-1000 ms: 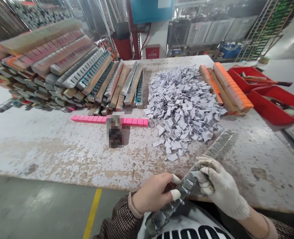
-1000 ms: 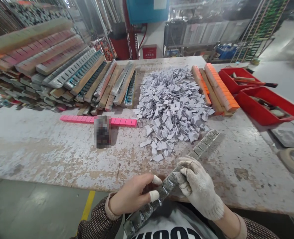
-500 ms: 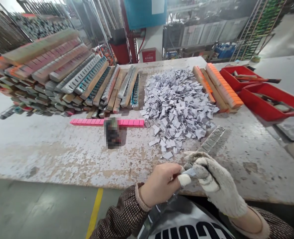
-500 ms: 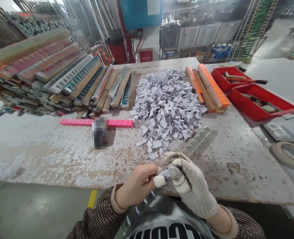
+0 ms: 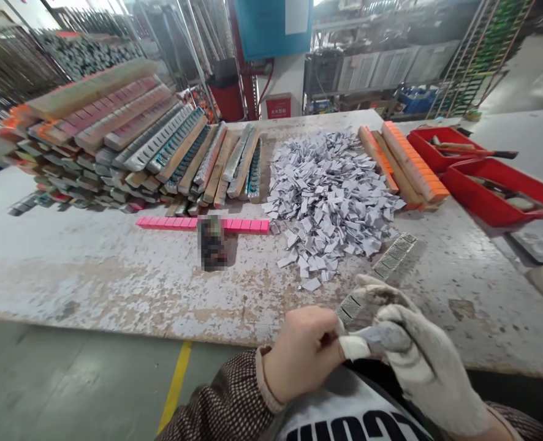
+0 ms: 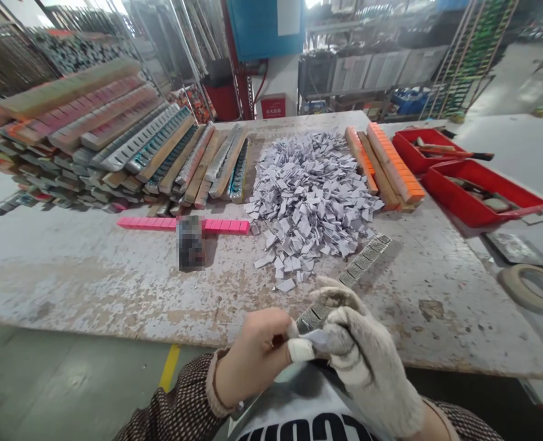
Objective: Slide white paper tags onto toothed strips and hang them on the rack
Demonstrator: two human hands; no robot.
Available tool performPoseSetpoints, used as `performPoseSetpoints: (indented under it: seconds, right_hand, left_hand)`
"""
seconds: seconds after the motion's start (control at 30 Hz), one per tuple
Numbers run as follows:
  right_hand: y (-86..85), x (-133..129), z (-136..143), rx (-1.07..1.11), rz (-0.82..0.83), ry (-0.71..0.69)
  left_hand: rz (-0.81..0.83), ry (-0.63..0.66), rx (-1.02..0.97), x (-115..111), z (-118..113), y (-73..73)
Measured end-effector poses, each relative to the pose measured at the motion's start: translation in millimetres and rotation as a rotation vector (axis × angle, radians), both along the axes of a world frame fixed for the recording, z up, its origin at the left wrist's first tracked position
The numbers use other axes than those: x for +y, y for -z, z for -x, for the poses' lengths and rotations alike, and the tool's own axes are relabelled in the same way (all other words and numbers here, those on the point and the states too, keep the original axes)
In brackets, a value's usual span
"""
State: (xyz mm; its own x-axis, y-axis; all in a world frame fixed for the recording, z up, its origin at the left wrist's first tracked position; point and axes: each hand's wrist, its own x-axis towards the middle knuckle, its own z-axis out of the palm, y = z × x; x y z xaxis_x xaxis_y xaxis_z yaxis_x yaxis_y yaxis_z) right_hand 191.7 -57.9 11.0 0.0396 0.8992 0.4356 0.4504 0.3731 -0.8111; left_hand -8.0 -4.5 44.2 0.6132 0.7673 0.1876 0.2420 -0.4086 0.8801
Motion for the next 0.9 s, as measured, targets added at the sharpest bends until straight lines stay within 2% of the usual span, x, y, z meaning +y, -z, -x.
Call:
performPoseSetpoints:
  seconds: [0.07, 0.2, 0.27, 0.43, 0.57, 0.67, 0.8, 0.9]
  right_hand:
    - [0.3, 1, 4, 0.037, 0.004, 0.01]
    - [1.3, 4, 13, 0.08, 0.096, -0.018]
    - [-2.1, 5, 16, 0.063, 0.082, -0.064]
    - [-10.7, 5, 14, -0.06, -0.062, -0.09]
    - [-1.1, 13, -1, -0.255, -0.235, -0.059]
    - [13.0, 22, -14, -0.403, -0.282, 0.042]
    - [26.7, 29, -18, -0.641, -0.306, 0.081]
    - [31.3, 29, -12, -0.707, -0.301, 0.067]
  left_hand:
    - [-0.068, -0.08, 0.068, -1, 1, 7.1]
    - [-0.196, 0.039, 0.081, -6, 4, 12.6]
    - [-0.226, 0.075, 0.056, -7, 5, 14.1]
    - [-0.299, 0.072, 0.029, -4, 1, 21.1]
    - [-0.383, -0.015, 0.179, 4, 4, 28.8]
    - [-0.302, -0.075, 0.307, 7, 13, 34.9]
    - [-0.126, 0.009, 0.383, 4, 26, 42.5]
    - [-0.034, 0.04, 0.404, 2, 29, 46.7]
